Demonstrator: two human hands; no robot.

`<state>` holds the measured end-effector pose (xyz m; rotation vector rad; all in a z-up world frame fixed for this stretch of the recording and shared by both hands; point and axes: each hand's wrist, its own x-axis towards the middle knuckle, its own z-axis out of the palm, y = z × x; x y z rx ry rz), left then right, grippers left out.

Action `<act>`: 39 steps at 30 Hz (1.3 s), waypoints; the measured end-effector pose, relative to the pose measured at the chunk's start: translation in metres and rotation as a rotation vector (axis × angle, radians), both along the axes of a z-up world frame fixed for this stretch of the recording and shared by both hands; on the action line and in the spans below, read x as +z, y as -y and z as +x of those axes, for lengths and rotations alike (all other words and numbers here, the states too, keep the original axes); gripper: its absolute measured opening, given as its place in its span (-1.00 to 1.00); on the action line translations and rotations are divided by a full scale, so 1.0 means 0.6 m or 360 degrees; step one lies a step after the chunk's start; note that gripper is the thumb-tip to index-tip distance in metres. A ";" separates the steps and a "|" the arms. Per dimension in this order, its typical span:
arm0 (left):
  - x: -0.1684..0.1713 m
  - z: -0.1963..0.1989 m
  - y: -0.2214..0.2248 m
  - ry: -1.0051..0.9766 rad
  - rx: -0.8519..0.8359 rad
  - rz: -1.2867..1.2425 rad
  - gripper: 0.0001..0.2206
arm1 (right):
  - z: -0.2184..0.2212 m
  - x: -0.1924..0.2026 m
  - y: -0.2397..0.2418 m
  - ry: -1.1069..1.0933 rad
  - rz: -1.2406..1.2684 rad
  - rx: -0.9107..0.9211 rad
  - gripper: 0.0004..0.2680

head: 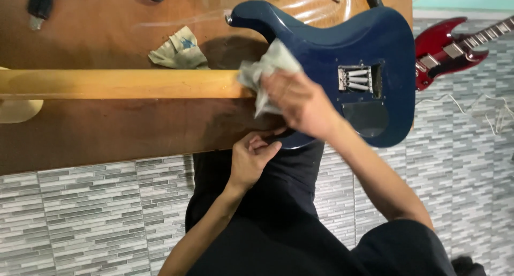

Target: Cleaning and polishing the body and neck of an electric guitar using a cloth and cleaning solution.

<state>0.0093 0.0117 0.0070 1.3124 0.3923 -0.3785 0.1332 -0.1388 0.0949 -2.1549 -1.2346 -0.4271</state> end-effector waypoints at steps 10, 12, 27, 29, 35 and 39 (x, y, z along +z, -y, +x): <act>0.023 -0.003 -0.002 -0.0005 0.0019 -0.0252 -0.63 | -0.034 -0.036 0.060 -0.0023 -0.0622 -0.0366 -0.57; 0.028 -0.001 -0.004 -0.0001 0.0019 -0.0271 -0.58 | -0.054 -0.038 0.127 -0.0168 -0.0806 -0.0581 -0.57; -0.007 -0.013 0.018 -0.0017 0.0094 -0.0225 -0.73 | 0.078 -0.075 0.072 -0.0611 -0.0816 -0.1143 -0.35; 0.014 -0.008 0.018 -0.0011 0.0061 -0.0229 -0.74 | 0.007 -0.046 0.068 -0.0516 -0.0781 -0.1029 -0.35; 0.030 -0.002 0.012 -0.0093 0.0054 -0.0229 -0.69 | -0.186 -0.009 0.114 -0.0686 -0.0727 -0.0717 -0.35; 0.020 -0.007 0.015 -0.0092 0.0057 -0.0280 -0.73 | -0.084 -0.062 0.131 -0.0128 -0.0627 -0.0836 -0.80</act>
